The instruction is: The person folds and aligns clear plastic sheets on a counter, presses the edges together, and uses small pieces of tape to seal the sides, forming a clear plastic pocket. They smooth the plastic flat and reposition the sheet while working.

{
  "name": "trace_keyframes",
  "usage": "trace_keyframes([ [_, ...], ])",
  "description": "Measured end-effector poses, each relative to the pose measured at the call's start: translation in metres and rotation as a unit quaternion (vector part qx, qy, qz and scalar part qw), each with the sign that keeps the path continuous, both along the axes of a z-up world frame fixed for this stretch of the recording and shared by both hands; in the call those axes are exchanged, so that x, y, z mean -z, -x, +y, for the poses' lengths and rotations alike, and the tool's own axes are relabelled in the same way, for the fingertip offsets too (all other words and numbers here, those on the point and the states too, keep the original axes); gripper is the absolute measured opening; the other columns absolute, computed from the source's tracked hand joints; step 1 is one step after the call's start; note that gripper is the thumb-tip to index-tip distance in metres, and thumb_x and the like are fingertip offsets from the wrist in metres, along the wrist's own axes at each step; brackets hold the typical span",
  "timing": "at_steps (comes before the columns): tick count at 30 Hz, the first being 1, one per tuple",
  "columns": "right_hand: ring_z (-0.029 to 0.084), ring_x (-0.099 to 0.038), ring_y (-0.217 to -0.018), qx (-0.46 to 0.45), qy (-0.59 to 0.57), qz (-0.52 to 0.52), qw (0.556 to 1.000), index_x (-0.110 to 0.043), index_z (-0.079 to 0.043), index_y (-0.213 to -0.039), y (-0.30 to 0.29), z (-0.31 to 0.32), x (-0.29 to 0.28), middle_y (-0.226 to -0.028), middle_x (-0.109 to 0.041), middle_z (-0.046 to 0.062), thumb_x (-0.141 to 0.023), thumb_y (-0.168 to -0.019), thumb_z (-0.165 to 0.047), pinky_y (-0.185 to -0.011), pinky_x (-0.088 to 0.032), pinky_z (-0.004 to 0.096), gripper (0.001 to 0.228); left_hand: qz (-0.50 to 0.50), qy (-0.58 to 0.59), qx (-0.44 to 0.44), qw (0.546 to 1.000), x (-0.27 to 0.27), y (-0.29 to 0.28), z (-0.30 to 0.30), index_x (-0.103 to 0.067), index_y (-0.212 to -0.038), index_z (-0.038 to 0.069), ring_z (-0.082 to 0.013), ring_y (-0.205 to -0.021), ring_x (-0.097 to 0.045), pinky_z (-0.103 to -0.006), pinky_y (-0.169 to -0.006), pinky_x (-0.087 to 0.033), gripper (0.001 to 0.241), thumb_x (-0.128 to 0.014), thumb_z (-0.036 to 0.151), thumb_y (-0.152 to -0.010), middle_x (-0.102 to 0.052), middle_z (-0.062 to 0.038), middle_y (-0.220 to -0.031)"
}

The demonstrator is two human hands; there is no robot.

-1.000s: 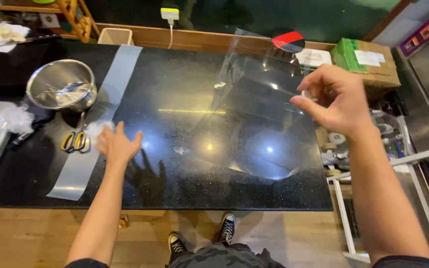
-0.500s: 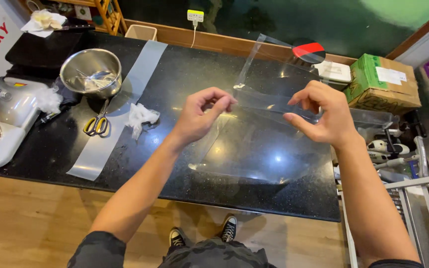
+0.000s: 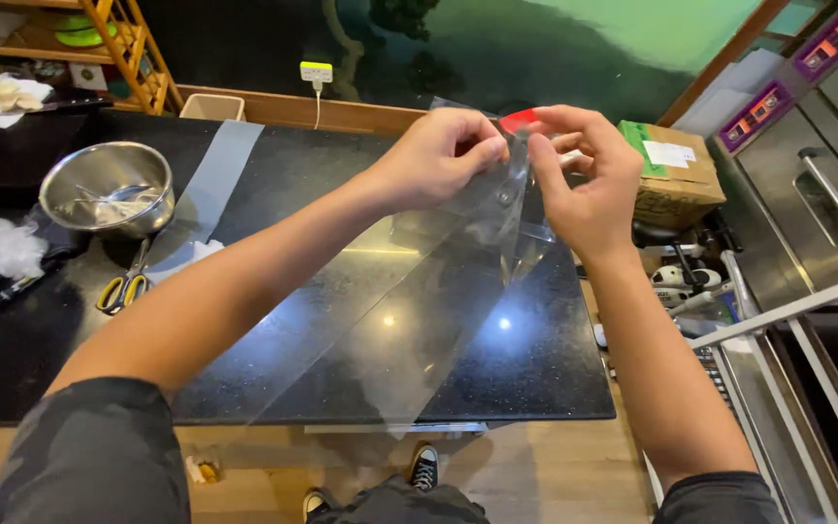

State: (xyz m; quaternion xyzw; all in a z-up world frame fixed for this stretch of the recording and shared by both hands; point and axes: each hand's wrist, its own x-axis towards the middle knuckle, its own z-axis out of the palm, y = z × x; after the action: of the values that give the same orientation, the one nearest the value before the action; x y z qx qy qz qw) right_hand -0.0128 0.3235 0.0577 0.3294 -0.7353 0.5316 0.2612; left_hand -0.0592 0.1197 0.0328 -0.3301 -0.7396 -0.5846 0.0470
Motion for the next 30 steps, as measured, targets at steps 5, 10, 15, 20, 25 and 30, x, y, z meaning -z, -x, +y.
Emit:
trace_keyframes([
  [5, 0.006, -0.067, -0.081, 0.070, -0.044, -0.044, 0.996, -0.073, -0.001, -0.113, 0.023, 0.028, 0.030, -0.098, -0.074, 0.003, -0.075, -0.097, -0.005, -0.069, -0.054, 0.022, 0.016, -0.089, 0.022, 0.031, 0.995, 0.023, 0.018, 0.027, -0.068, -0.091, 0.002, -0.0059, -0.062, -0.056, -0.0255, -0.056, -0.048, 0.024, -0.059, 0.021, -0.103, -0.060, 0.002, -0.070],
  [10, 0.008, -0.066, -0.075, 0.110, -0.067, -0.039, 0.991, -0.075, -0.001, -0.105, 0.020, 0.041, 0.048, -0.087, -0.074, 0.005, -0.076, -0.097, -0.006, -0.067, -0.053, 0.023, 0.009, -0.143, 0.105, 0.018, 0.984, 0.036, 0.032, 0.047, -0.068, -0.092, 0.003, -0.0073, -0.058, -0.055, -0.0281, -0.053, -0.048, 0.025, -0.057, 0.023, -0.103, -0.059, 0.001, -0.067],
  [15, 0.016, -0.071, -0.077, 0.200, -0.036, 0.071, 0.976, -0.068, -0.001, -0.104, 0.012, 0.043, 0.042, -0.095, -0.072, 0.008, -0.070, -0.101, -0.003, -0.063, -0.051, 0.026, 0.004, -0.088, 0.182, 0.031, 0.979, -0.007, 0.031, 0.070, -0.065, -0.096, 0.001, -0.0123, -0.054, -0.060, -0.0319, -0.051, -0.051, 0.027, -0.053, 0.024, -0.105, -0.060, -0.003, -0.066],
  [20, 0.016, -0.070, -0.071, 0.172, -0.015, 0.033, 0.984, -0.066, -0.001, -0.104, 0.009, 0.050, 0.054, -0.096, -0.067, 0.009, -0.066, -0.101, -0.001, -0.057, -0.055, 0.027, 0.003, -0.168, 0.264, 0.053, 0.948, -0.018, 0.039, 0.078, -0.068, -0.104, 0.002, -0.0130, -0.055, -0.061, -0.0349, -0.055, -0.062, 0.029, -0.051, 0.025, -0.104, -0.054, -0.001, -0.067],
  [25, 0.017, -0.071, -0.070, 0.125, -0.048, 0.023, 0.991, -0.064, -0.002, -0.106, 0.013, 0.056, 0.088, -0.099, -0.065, 0.010, -0.064, -0.100, 0.002, -0.059, -0.056, 0.028, 0.007, -0.175, 0.300, 0.082, 0.934, 0.039, 0.067, 0.071, -0.073, -0.106, 0.000, -0.0126, -0.058, -0.062, -0.0361, -0.056, -0.063, 0.029, -0.054, 0.021, -0.100, -0.058, -0.001, -0.068],
  [30, 0.017, -0.071, -0.072, 0.056, -0.113, 0.042, 0.991, -0.064, -0.003, -0.110, 0.025, 0.071, 0.106, -0.106, -0.066, 0.010, -0.063, -0.099, 0.007, -0.064, -0.057, 0.029, 0.015, -0.178, 0.261, 0.133, 0.940, 0.071, 0.075, 0.063, -0.070, -0.099, 0.004, -0.0113, -0.065, -0.060, -0.0315, -0.062, -0.052, 0.032, -0.051, 0.031, -0.104, -0.062, -0.001, -0.072],
])
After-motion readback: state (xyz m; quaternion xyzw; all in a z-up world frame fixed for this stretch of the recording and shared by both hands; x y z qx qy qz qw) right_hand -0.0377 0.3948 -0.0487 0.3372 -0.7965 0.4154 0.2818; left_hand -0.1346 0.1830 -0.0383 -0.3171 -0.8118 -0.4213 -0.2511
